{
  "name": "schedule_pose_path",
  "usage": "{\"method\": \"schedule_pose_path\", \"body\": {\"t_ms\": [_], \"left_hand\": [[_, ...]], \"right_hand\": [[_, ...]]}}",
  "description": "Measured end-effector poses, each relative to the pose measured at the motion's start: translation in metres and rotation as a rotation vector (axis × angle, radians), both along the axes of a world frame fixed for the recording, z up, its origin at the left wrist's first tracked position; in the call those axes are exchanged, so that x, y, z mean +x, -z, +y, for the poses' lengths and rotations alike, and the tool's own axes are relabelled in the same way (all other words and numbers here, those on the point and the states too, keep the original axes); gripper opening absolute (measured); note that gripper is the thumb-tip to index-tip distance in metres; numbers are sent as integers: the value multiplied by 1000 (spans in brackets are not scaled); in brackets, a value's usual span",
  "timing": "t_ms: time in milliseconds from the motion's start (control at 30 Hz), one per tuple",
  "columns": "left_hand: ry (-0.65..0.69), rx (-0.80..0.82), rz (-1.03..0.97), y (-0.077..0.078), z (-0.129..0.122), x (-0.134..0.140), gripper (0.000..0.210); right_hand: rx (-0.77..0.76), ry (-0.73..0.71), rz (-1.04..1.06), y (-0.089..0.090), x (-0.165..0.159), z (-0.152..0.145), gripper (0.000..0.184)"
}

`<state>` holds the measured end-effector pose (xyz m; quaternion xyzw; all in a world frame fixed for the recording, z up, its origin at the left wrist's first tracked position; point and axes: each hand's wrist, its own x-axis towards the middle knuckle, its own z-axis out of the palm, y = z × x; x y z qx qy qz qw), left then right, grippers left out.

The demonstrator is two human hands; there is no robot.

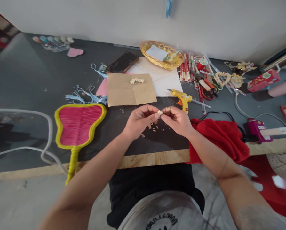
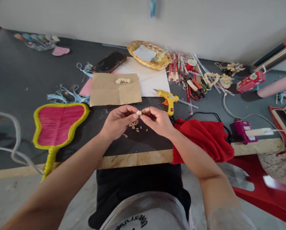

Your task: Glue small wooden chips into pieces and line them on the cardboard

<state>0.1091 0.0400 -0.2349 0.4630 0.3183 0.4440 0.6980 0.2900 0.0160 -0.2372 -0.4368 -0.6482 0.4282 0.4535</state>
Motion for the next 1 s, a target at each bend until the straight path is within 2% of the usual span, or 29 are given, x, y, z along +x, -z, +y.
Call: {"method": "schedule_pose_path", "body": {"t_ms": [167,533,667,767,867,1000], "left_hand": [[-29,71,101,-1,0,-1,20],[-103,29,121,7,-1,3,25],[-91,-28,73,4,-1,5,28],[-63,-115,39,1,-1,5,30],[-22,-184,1,-1,-1,4,30],[46,-207,-19,-2,-1,2,31]], "right_hand": [[44,22,-84,-5,-1,-1,14],[120,106,-211,-5,-5,-3,11],[95,98,-208,-5,-3,-1,14],[70,102,-156,-4,-1,0,24],[145,109,-133,-2,0,0,35],[287,99,-178,-2,0,0,20]]}}
